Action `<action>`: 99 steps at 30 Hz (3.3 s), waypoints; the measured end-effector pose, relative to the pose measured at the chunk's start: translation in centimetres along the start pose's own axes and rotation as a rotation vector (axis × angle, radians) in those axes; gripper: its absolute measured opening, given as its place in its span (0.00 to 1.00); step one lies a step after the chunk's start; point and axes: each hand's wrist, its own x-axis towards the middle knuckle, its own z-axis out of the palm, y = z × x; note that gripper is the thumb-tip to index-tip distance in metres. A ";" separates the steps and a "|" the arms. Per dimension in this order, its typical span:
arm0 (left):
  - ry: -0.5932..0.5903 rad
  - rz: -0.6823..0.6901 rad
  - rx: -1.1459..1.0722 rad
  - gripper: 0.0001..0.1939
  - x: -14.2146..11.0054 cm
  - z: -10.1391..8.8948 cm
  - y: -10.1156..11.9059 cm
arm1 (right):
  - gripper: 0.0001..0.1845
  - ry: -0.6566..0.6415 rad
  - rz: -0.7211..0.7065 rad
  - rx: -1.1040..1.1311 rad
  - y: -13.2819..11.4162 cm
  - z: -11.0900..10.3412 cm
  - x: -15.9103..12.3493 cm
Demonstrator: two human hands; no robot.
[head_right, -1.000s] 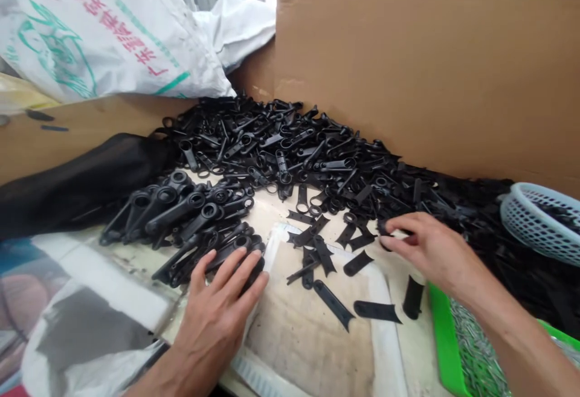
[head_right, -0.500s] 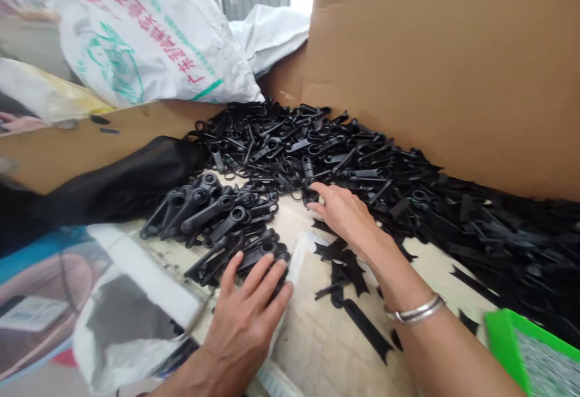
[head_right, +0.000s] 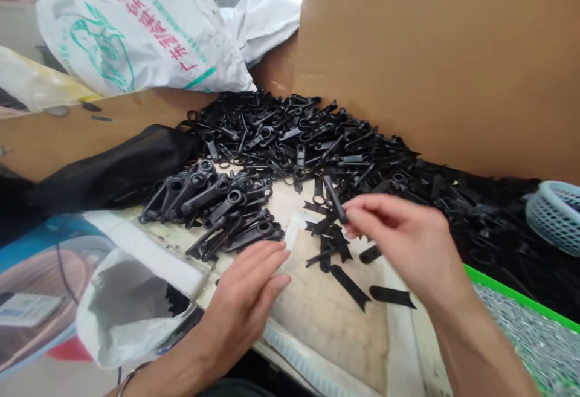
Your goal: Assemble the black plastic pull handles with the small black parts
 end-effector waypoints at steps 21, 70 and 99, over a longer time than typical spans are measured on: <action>-0.287 -0.712 -1.095 0.19 0.5 2.0 2.3 | 0.12 -0.264 0.031 -0.563 8.2 0.2 1.7; -0.371 -0.381 -0.600 0.14 -0.8 1.2 2.7 | 0.17 -0.175 -0.163 -0.062 -1.6 1.6 -11.3; -0.098 0.139 0.866 0.16 2.9 -5.8 -2.5 | 0.18 -0.133 -0.002 -0.508 7.6 0.4 3.6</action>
